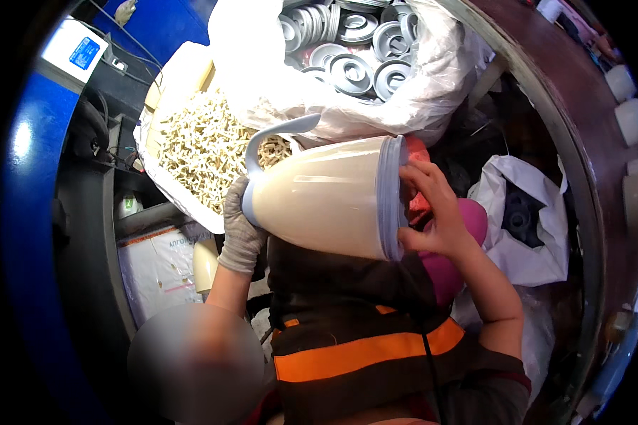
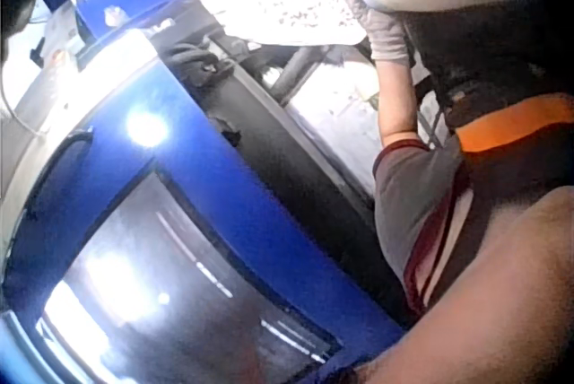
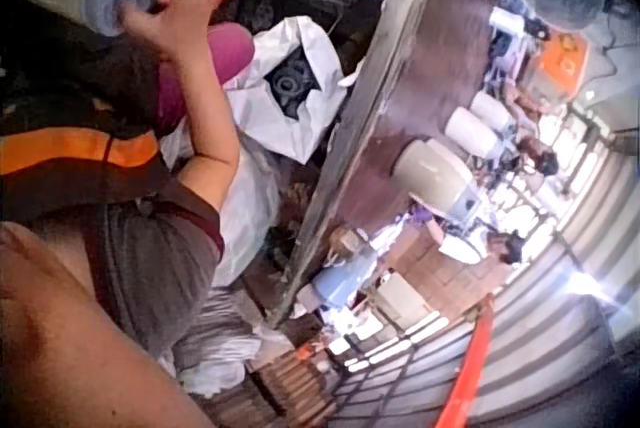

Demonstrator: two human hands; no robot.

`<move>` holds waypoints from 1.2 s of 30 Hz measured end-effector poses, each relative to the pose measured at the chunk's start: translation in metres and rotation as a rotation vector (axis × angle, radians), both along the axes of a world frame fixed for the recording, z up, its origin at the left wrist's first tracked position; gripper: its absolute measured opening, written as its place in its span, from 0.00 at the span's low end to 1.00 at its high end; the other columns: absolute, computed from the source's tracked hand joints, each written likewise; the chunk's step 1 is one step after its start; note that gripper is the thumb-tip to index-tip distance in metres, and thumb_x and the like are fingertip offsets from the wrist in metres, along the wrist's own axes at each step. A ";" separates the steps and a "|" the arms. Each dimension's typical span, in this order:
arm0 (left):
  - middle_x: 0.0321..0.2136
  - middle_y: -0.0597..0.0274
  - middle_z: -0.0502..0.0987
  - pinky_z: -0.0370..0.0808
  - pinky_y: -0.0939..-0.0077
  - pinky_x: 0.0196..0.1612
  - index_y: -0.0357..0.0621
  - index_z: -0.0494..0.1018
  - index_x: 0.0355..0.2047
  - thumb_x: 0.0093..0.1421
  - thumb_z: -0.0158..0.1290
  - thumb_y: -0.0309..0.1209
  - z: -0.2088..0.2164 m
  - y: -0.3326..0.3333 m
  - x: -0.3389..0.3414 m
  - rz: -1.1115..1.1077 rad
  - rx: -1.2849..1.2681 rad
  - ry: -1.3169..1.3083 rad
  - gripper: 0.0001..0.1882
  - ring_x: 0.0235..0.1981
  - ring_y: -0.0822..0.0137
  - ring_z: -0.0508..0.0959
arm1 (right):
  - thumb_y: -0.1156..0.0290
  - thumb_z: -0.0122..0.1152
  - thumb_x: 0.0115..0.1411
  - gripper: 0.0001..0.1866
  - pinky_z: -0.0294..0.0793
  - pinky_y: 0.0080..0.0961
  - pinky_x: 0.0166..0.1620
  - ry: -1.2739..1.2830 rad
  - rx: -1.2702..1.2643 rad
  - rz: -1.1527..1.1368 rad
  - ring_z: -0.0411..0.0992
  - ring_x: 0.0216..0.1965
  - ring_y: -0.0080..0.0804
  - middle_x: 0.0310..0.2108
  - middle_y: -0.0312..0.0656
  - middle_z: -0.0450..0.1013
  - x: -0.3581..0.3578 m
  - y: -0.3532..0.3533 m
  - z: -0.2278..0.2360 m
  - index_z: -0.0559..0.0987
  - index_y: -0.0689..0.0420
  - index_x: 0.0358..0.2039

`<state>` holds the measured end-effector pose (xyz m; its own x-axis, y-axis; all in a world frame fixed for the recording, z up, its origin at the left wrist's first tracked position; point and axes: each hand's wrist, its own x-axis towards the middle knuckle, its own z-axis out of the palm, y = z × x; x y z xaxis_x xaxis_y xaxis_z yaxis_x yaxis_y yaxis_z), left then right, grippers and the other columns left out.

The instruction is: The person repeatedly assembles white plastic pitchers by picking up a pitcher body, inserting a yellow filter, and screwing on a gray lid. They handle multiple units one at a time in a cluttered workspace with bags of parts and other materials nearby.

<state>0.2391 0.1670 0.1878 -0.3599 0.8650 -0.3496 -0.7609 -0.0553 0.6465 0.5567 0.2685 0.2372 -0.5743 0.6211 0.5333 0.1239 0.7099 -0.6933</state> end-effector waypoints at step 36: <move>0.42 0.54 0.76 0.71 0.67 0.50 0.38 0.69 0.49 0.60 0.48 0.49 0.038 -0.008 0.067 -0.234 -0.006 0.218 0.27 0.43 0.62 0.76 | 0.34 0.20 0.62 0.46 0.36 0.31 0.66 0.292 -0.395 -0.082 0.45 0.67 0.38 0.65 0.49 0.51 -0.002 -0.031 0.021 0.58 0.65 0.62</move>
